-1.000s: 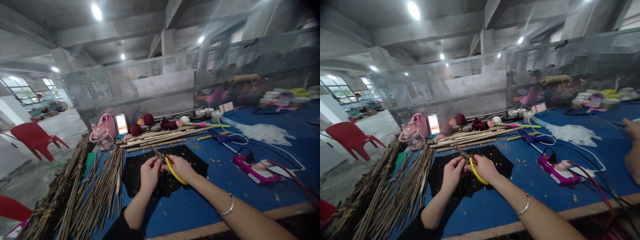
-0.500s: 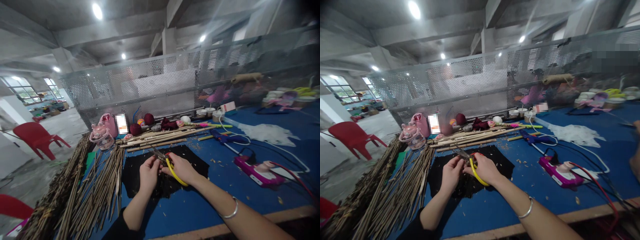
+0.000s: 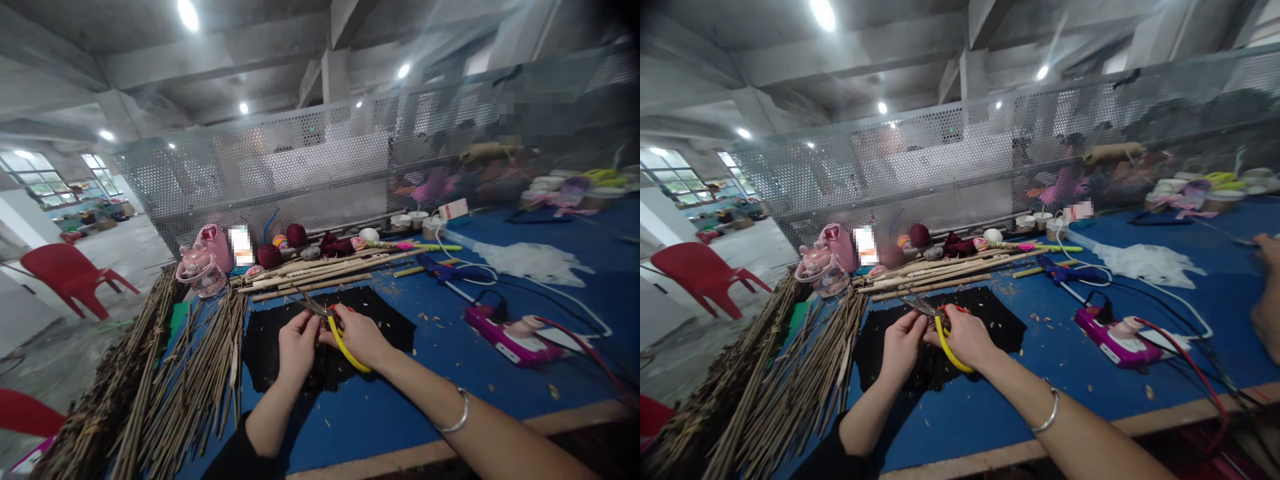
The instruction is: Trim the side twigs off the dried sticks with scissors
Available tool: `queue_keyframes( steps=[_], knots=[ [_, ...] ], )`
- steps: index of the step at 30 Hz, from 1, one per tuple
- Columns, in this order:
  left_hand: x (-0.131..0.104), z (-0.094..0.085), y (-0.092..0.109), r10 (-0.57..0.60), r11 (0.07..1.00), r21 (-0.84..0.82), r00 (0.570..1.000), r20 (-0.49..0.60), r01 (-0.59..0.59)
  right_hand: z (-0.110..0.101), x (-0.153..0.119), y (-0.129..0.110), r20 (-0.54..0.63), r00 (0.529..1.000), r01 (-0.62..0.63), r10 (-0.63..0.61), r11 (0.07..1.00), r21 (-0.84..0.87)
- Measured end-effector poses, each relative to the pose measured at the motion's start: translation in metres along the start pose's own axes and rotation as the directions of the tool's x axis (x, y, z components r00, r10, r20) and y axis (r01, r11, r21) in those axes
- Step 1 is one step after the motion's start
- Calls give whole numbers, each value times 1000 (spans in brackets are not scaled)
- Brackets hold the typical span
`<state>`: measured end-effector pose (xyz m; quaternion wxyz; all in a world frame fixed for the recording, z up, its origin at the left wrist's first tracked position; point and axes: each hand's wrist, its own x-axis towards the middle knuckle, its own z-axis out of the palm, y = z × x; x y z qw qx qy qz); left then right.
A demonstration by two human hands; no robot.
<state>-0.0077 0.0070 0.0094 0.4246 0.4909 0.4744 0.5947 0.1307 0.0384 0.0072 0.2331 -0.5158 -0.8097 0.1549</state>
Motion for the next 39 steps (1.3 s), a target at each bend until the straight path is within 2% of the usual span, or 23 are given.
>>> queue_keyframes(
  steps=[5, 11, 22, 28, 34, 39],
  knots=[
    [0, 1, 2, 12, 1000, 9, 999, -31, -12, 2, 0, 0, 11, 1000, -21, 21, 1000, -13],
    [1, 0, -2, -69, 997, -47, 997, -42, 67, -2, 2, -2, 19, 999, -48, 49, 998, -49],
    [5, 0, -9, -112, 992, -74, 990, -88, 105, -3, 5, 5, -17, 997, -77, 76, 994, -80],
    [6, 0, -9, -129, 981, -157, 987, -92, 114, -9, 3, 3, -32, 999, 17, -18, 1000, -7],
    [3, 1, -5, -111, 985, -132, 994, -22, 107, -8, 2, 2, 6, 995, 98, -98, 995, -28],
    [2, 1, -2, -108, 992, -63, 994, -24, 106, -8, 2, 3, -9, 995, 98, -99, 990, -96]
  ],
)
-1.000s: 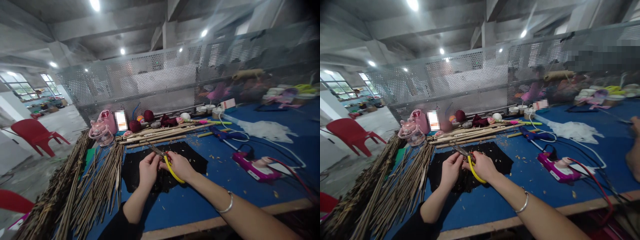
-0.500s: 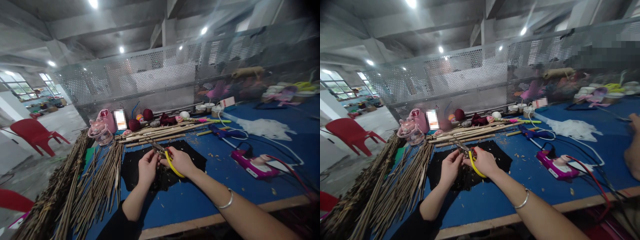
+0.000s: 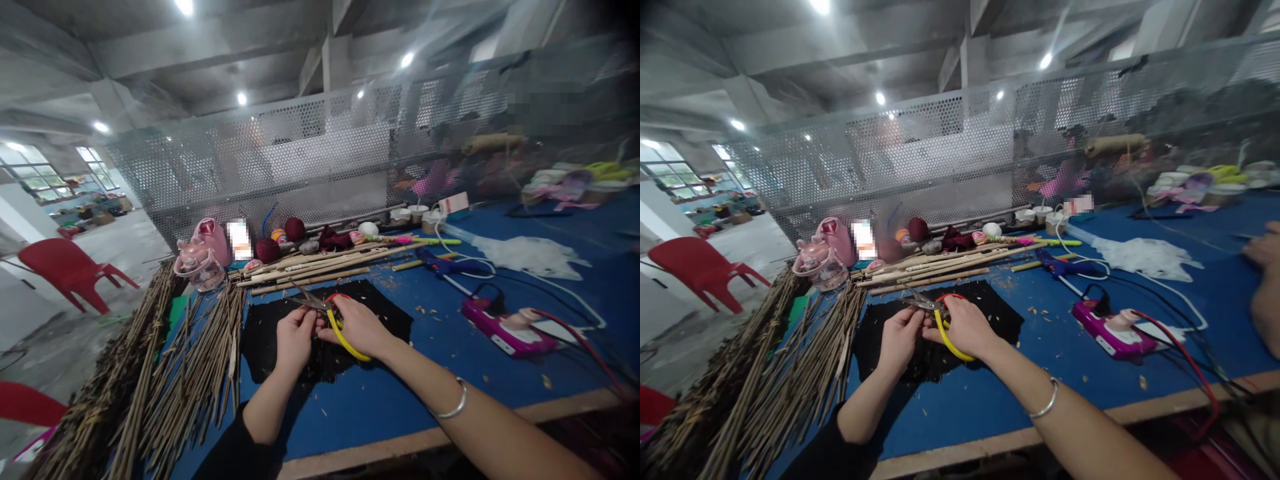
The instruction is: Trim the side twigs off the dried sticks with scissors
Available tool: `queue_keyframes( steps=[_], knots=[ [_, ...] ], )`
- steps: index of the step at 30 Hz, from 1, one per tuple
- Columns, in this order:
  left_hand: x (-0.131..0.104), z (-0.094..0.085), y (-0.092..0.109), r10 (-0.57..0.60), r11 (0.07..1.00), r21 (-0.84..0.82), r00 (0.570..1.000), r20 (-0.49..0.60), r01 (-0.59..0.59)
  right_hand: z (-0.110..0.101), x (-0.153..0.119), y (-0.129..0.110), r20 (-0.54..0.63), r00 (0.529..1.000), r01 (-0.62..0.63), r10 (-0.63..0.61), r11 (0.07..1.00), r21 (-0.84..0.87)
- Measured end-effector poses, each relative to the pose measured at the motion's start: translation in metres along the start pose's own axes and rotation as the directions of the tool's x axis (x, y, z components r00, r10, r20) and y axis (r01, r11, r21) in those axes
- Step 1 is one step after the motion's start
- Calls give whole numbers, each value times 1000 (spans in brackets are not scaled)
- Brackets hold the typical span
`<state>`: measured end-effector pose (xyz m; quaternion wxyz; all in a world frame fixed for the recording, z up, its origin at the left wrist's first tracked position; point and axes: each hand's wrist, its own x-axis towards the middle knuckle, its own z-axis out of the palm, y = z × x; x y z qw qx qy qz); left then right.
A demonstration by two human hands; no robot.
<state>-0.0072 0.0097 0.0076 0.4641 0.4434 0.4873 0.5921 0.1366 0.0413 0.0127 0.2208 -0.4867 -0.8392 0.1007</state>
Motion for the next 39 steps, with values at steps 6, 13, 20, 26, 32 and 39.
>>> queue_keyframes(
  steps=[6, 13, 20, 26, 32, 39],
  knots=[
    [0, -1, 2, 14, 999, 40, 1000, 1, -14, 0, -1, -5, 48, 994, -101, 102, 995, -12],
    [1, -1, 0, -7, 1000, -29, 1000, -3, 7, -2, 1, -8, 85, 980, -179, 182, 983, -42],
    [5, -4, -4, -50, 998, -30, 999, 9, 50, 0, 3, -6, 102, 975, -191, 196, 980, -55],
    [8, -7, -10, -51, 999, -15, 997, 49, 52, 5, 5, 2, 91, 979, -175, 182, 981, -85],
    [8, -7, -11, -42, 999, 8, 997, 71, 41, 7, 7, 5, 125, 973, -179, 194, 976, -121],
    [13, -7, -18, -35, 999, -14, 996, 77, 36, 9, 7, 5, 93, 974, -190, 205, 971, -143]
  ],
)
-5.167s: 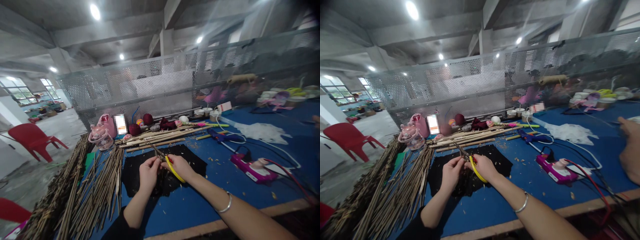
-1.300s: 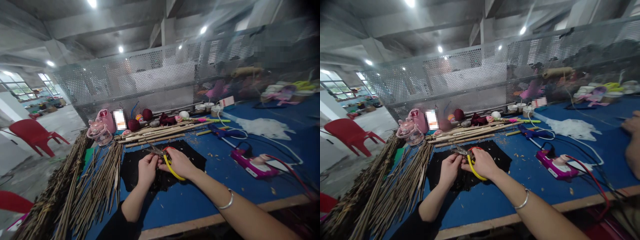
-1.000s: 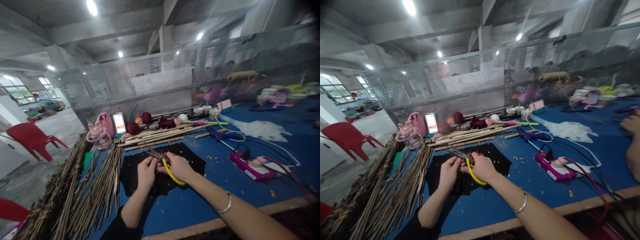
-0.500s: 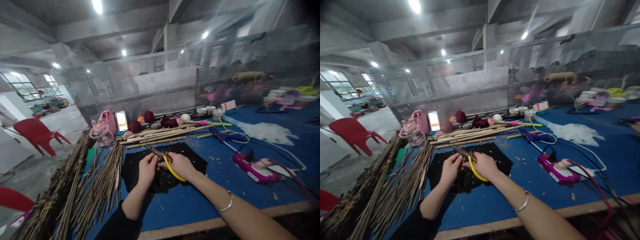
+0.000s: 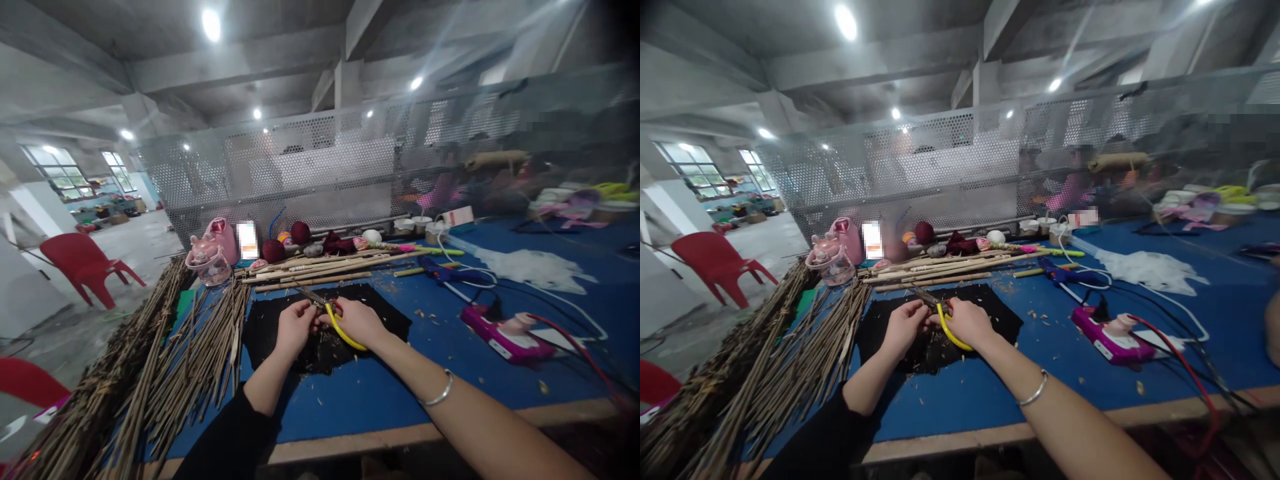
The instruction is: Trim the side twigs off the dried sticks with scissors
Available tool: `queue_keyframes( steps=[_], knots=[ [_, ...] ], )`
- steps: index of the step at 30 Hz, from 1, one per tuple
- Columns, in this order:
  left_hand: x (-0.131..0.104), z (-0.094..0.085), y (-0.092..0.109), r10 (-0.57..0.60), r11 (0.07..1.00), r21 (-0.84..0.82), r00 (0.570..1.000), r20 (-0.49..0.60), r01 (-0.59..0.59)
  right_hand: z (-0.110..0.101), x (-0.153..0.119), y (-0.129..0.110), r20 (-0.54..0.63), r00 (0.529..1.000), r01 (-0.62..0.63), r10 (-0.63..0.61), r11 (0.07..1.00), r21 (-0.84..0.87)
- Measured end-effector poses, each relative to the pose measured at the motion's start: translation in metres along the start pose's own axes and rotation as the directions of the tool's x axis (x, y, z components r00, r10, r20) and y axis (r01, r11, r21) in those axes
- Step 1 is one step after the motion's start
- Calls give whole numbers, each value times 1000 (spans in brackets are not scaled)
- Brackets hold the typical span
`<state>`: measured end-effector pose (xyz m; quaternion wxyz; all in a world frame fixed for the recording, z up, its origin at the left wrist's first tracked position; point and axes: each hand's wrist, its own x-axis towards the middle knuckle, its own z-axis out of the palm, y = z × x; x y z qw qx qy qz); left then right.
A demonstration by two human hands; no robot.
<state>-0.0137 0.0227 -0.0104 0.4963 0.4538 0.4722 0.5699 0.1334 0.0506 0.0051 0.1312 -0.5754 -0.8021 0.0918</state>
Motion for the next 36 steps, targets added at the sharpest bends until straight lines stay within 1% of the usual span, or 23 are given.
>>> queue_keyframes(
  steps=[3, 5, 9, 14, 17, 21, 25, 30, 36],
  knots=[
    [3, -1, -3, -10, 1000, -8, 999, -45, 10, -1, -1, -1, -18, 1000, 2, -2, 1000, -2],
    [4, -3, -5, 22, 999, 49, 998, -62, -19, -2, -2, -3, -33, 999, 2, -3, 1000, -5],
    [4, -5, -7, 104, 981, 169, 994, -29, -98, -1, -4, -4, -50, 999, 12, -12, 1000, 5],
    [4, -6, -8, 99, 978, 187, 995, -19, -94, 4, -1, -1, -25, 1000, -6, 6, 1000, 2],
    [4, -5, -6, 69, 986, 155, 997, -24, -64, 5, 1, 0, -13, 1000, -17, 17, 1000, 11],
    [7, -6, -5, 35, 998, 58, 996, -77, -31, 3, 1, 0, -29, 999, -23, 23, 1000, 3],
    [9, -6, -4, 18, 1000, -15, 993, -117, -20, 2, -2, -2, -61, 998, 23, -21, 999, 23],
    [6, -4, -1, 41, 999, -10, 995, -93, -42, 4, -4, -4, -37, 997, 63, -61, 996, 58],
    [5, -3, -1, 76, 997, 15, 993, -88, -75, 4, -4, -3, -61, 994, 99, -96, 993, 62]
  ],
)
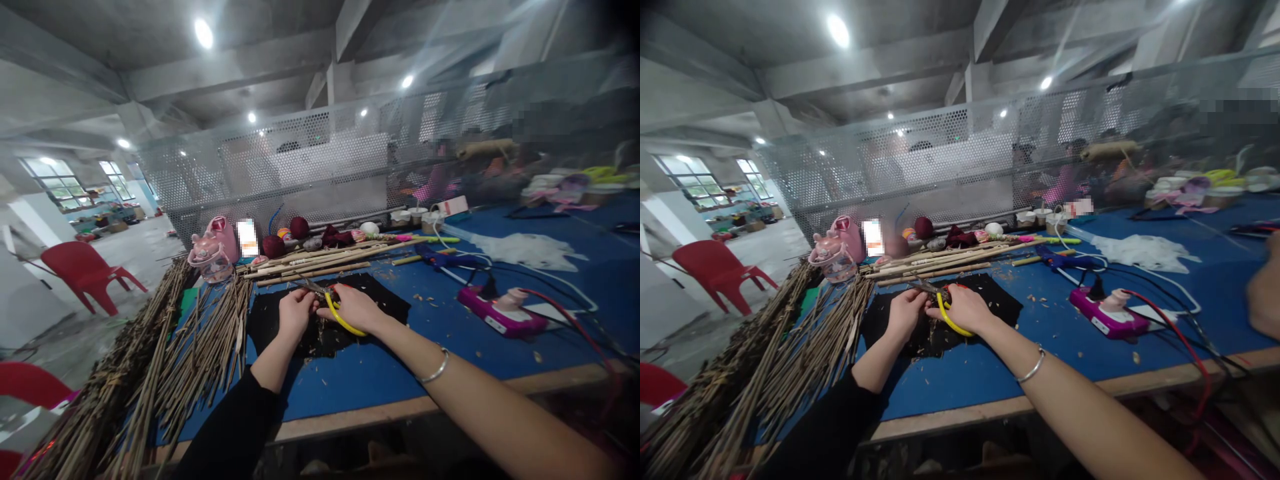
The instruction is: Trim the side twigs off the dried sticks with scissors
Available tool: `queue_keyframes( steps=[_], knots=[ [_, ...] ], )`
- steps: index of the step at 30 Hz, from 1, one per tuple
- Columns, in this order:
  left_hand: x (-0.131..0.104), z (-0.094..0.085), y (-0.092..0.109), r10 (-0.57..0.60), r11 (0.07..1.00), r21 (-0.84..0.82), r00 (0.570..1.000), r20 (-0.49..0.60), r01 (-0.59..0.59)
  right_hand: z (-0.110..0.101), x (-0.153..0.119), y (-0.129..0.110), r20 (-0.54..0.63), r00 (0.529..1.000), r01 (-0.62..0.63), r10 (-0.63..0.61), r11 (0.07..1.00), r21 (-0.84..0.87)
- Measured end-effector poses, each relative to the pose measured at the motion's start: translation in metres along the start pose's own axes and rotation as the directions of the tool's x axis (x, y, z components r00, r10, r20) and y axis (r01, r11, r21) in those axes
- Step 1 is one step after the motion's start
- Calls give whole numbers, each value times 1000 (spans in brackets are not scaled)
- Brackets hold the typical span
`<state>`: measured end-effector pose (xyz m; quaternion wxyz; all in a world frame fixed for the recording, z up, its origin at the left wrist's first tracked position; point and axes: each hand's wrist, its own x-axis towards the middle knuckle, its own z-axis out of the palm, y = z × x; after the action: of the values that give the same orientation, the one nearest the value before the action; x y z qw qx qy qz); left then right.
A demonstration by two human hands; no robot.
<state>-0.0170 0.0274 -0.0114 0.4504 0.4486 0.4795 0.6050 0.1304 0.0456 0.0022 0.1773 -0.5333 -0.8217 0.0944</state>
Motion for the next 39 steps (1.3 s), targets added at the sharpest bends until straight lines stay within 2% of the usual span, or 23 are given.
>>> queue_keyframes(
  steps=[6, 9, 14, 18, 25, 32, 39],
  knots=[
    [-1, 1, 0, 21, 1000, 11, 1000, -3, -21, -2, 0, -2, 9, 1000, -26, 26, 1000, -7],
    [-1, 1, 1, 0, 1000, -6, 1000, -27, 0, -3, 0, -3, -6, 999, -39, 39, 999, -3],
    [-2, 2, 0, -20, 1000, 4, 1000, -5, 20, -5, 0, -4, 16, 998, -65, 65, 998, 26],
    [-2, 1, 1, 22, 998, 59, 1000, -10, -21, -2, 0, -2, 12, 1000, -22, 22, 1000, 22],
    [-4, 3, 4, -11, 999, 39, 1000, -16, 11, 2, 1, 1, 0, 1000, -17, 17, 1000, -25],
    [-2, 2, 0, -41, 999, 2, 998, -40, 41, 0, 3, 0, -5, 997, -73, 73, 995, -66],
    [3, -2, -5, -84, 996, -25, 995, -46, 83, 0, 7, 2, 48, 990, -128, 131, 989, -70]
  ],
)
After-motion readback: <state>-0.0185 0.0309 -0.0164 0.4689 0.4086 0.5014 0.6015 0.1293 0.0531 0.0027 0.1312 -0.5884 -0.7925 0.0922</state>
